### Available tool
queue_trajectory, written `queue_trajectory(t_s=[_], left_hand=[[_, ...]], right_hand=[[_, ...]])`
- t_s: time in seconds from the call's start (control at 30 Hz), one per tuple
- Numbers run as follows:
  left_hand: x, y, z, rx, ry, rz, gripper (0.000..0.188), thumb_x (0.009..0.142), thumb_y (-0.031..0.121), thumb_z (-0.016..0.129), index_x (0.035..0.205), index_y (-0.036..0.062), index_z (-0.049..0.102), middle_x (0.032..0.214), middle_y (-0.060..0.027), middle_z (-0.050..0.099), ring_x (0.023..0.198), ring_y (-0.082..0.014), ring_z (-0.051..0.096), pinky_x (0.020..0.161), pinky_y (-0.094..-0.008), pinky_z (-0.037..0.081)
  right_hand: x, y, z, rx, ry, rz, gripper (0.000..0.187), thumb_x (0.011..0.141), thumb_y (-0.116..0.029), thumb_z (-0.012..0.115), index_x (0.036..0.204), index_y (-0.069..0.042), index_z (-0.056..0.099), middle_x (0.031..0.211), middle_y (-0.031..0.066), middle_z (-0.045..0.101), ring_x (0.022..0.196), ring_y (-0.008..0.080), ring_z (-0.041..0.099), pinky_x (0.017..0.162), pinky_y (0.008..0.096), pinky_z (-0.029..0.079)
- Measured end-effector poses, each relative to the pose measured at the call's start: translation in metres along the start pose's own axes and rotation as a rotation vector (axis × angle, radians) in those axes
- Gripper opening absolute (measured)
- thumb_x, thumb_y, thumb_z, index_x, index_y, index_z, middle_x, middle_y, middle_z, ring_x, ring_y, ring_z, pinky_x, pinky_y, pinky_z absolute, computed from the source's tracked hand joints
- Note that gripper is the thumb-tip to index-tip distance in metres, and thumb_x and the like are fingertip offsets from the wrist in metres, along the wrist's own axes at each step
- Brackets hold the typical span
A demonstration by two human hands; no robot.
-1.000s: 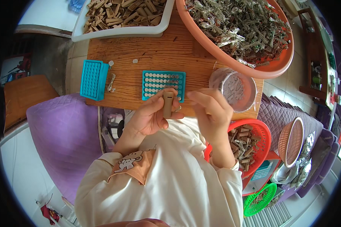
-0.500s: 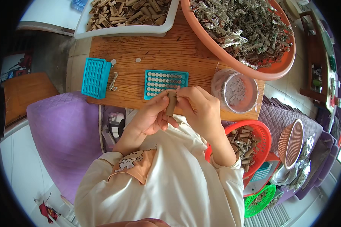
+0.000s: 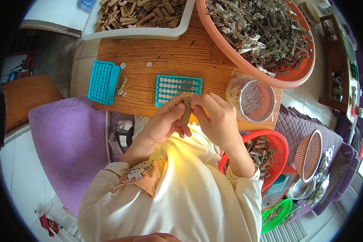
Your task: The person assembles small cylindrical objects by inserting a metal spring and a white disc into a cardboard tube. They repeatedly pick up components from a tray and a container, insert them into the tube, and place the finished assembly into a red basket.
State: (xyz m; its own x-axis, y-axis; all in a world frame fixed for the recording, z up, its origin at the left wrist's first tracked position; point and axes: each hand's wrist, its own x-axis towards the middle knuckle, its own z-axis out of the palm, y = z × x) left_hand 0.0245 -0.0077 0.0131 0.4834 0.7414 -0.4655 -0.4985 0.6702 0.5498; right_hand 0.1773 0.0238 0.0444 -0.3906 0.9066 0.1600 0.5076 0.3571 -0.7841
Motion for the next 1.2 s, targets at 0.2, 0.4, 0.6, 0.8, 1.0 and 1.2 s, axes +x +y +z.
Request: queue_trajectory(t_s=[0.2, 0.4, 0.6, 0.8, 1.0, 1.2], left_hand=[[-0.004, 0.009, 0.006, 0.039, -0.081, 0.016, 0.039, 0.088, 0.034, 0.040, 0.117, 0.0083, 0.038, 0.078, -0.0023, 0.054, 0.056, -0.0108, 0.058, 0.047, -0.0192, 0.048], [-0.007, 0.008, 0.000, 0.053, -0.221, 0.007, 0.043, 0.087, 0.035, 0.043, 0.120, 0.0073, 0.037, 0.089, -0.0041, 0.054, 0.060, -0.0098, 0.058, 0.052, -0.0196, 0.048], [-0.010, 0.009, 0.000, 0.093, -0.228, -0.002, 0.047, 0.086, 0.038, 0.044, 0.122, 0.0078, 0.035, 0.080, -0.0027, 0.054, 0.061, -0.0103, 0.058, 0.052, -0.0197, 0.048], [-0.010, 0.007, -0.003, 0.082, -0.231, 0.013, 0.045, 0.087, 0.036, 0.044, 0.121, 0.0078, 0.036, 0.072, -0.0020, 0.052, 0.062, -0.0108, 0.058, 0.053, -0.0204, 0.048], [-0.009, 0.009, -0.004, 0.200, -0.117, 0.007, 0.039, 0.088, 0.031, 0.042, 0.119, 0.0075, 0.037, 0.070, -0.0016, 0.050, 0.060, -0.0097, 0.057, 0.052, -0.0197, 0.048], [-0.006, 0.008, -0.003, 0.344, -0.069, 0.063, 0.033, 0.090, 0.024, 0.039, 0.118, 0.0062, 0.038, 0.063, 0.0003, 0.044, 0.057, -0.0074, 0.053, 0.053, -0.0197, 0.048]], right_hand=[[-0.005, -0.003, 0.002, 0.193, 0.187, -0.096, 0.015, 0.066, 0.012, 0.055, 0.073, 0.000, 0.051, 0.066, 0.0069, 0.055, 0.063, 0.0170, 0.060, 0.052, 0.0248, 0.049], [-0.014, -0.009, -0.002, 0.252, 0.208, -0.095, 0.019, 0.064, 0.015, 0.057, 0.073, 0.000, 0.050, 0.068, 0.0076, 0.055, 0.071, 0.0220, 0.062, 0.056, 0.0259, 0.050], [-0.019, -0.014, 0.003, 0.029, 0.270, -0.261, 0.019, 0.063, 0.013, 0.059, 0.075, 0.000, 0.050, 0.071, 0.0092, 0.056, 0.071, 0.0249, 0.062, 0.057, 0.0278, 0.051], [-0.023, -0.014, 0.008, -0.093, 0.265, -0.389, 0.018, 0.060, 0.011, 0.056, 0.075, 0.002, 0.051, 0.074, 0.0099, 0.054, 0.079, 0.0300, 0.061, 0.059, 0.0313, 0.053], [-0.022, -0.004, 0.018, -0.107, 0.194, -0.271, 0.019, 0.060, 0.012, 0.056, 0.075, 0.001, 0.051, 0.074, 0.0095, 0.055, 0.077, 0.0275, 0.061, 0.058, 0.0304, 0.051], [-0.023, 0.004, 0.018, -0.021, 0.175, -0.151, 0.017, 0.064, 0.010, 0.058, 0.076, -0.001, 0.052, 0.078, 0.0104, 0.056, 0.072, 0.0238, 0.060, 0.057, 0.0291, 0.050]])
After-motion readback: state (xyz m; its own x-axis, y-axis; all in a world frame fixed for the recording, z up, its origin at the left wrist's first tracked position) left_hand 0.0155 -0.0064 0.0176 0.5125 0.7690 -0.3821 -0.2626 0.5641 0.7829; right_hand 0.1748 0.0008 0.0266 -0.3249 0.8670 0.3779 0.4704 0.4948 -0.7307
